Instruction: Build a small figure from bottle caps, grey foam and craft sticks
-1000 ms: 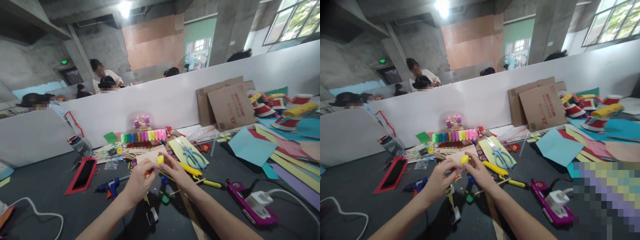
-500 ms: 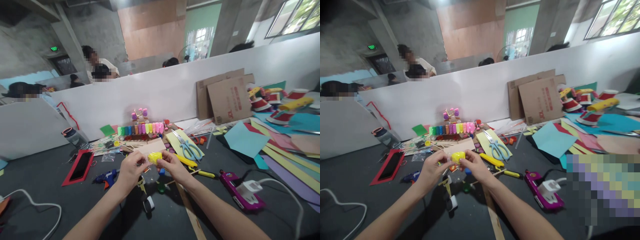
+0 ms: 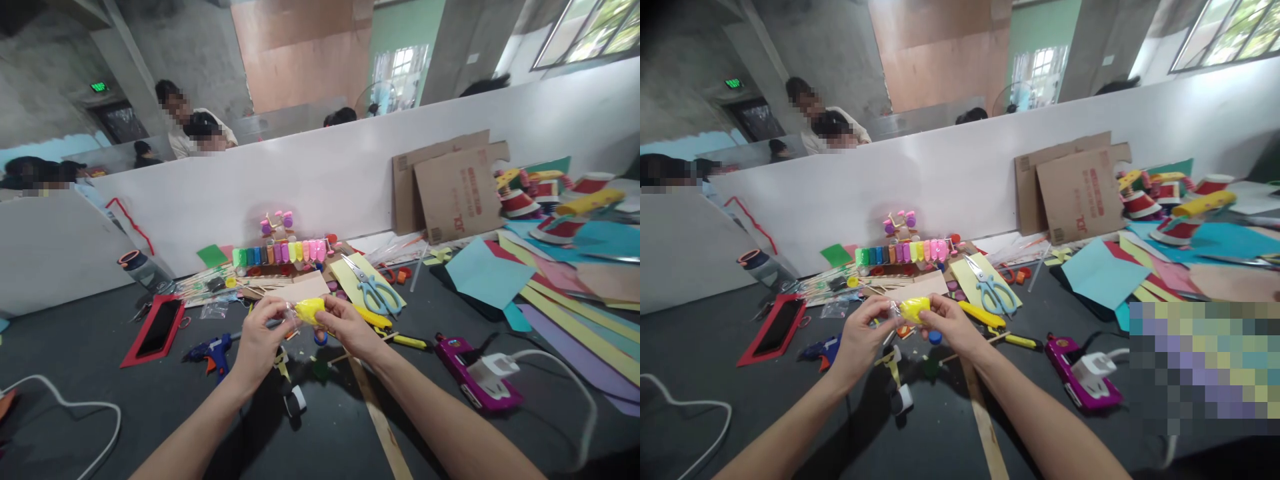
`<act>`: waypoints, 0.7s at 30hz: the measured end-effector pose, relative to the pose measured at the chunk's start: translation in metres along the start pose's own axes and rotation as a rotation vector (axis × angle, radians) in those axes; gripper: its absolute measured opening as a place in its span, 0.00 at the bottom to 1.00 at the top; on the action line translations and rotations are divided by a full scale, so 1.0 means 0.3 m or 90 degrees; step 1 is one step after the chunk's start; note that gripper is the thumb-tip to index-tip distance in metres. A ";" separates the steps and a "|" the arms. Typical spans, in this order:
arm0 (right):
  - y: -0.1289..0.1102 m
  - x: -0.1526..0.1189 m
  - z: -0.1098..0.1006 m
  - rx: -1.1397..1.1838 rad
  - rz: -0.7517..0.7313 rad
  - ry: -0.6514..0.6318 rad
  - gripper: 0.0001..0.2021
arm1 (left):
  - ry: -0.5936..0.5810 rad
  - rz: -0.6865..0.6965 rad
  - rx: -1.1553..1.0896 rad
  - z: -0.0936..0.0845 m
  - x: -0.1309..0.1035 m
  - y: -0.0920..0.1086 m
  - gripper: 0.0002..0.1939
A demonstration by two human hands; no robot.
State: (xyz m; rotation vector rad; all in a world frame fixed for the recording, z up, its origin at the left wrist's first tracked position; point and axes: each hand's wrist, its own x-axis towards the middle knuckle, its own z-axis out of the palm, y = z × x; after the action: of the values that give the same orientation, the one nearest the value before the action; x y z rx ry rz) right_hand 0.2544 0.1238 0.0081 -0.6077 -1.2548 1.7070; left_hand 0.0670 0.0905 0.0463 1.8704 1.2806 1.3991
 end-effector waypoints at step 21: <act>-0.009 -0.002 0.002 0.034 0.146 -0.009 0.20 | -0.020 0.262 0.212 -0.011 -0.009 -0.093 0.08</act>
State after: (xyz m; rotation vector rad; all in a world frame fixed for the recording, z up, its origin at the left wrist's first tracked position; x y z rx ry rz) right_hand 0.2552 0.1231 0.0108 -0.7310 -1.1816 1.9299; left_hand 0.0529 0.1002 0.0239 2.4832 1.2166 1.4055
